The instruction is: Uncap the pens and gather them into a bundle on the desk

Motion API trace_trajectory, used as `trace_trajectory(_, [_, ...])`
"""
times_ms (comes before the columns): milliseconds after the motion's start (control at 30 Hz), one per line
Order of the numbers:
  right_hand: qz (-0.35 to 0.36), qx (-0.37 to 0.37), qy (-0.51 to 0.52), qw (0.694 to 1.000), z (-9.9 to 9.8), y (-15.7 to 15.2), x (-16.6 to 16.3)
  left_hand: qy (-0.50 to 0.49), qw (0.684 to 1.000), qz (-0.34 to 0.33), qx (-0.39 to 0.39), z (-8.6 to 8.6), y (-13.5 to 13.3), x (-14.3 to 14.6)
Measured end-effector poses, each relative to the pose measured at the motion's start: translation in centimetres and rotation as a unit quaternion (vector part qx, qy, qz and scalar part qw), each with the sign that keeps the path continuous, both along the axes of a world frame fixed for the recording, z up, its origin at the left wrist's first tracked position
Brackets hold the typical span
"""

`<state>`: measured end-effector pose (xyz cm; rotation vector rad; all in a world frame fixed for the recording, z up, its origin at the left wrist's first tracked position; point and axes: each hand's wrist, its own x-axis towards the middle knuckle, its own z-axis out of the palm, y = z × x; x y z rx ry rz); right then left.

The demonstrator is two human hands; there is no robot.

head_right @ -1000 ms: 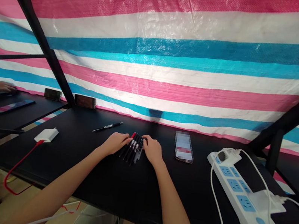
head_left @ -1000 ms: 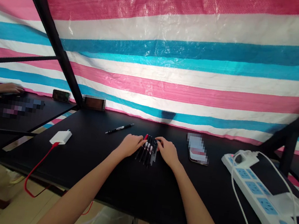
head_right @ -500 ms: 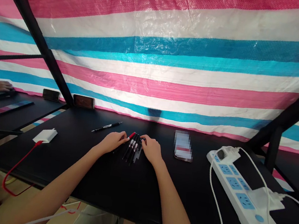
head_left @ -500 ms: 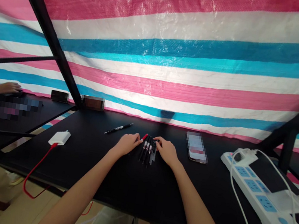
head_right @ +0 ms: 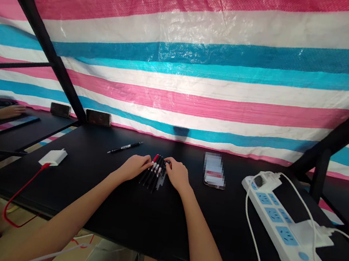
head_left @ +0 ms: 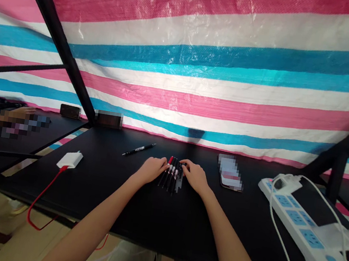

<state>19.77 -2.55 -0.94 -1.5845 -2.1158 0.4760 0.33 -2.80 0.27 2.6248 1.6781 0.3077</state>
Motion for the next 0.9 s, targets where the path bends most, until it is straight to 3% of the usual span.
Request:
trace_trajectory(200, [-0.005,-0.005,-0.002,1.0,0.0,0.0,0.1,0.039,0.999,0.029,-0.004,-0.3,0.3,-0.4])
trace_trajectory(333, [-0.007,-0.01,0.009,1.0,-0.1,0.1,0.3,0.047,0.993,0.082,0.076,-0.8,0.9,-1.3])
trace_trajectory(467, [-0.007,-0.007,0.011,1.0,-0.2,0.1,0.3,0.035,0.962,0.192,0.19,-1.2,1.6,-2.9])
trace_trajectory(633, [-0.008,-0.006,0.009,1.0,-0.1,0.0,0.3,0.057,0.935,0.307,0.166,-1.6,2.1,-4.9])
trace_trajectory(900, [-0.009,-0.004,0.009,1.0,0.0,-0.1,0.6,0.062,0.94,0.276,0.193,-1.7,1.9,-4.5])
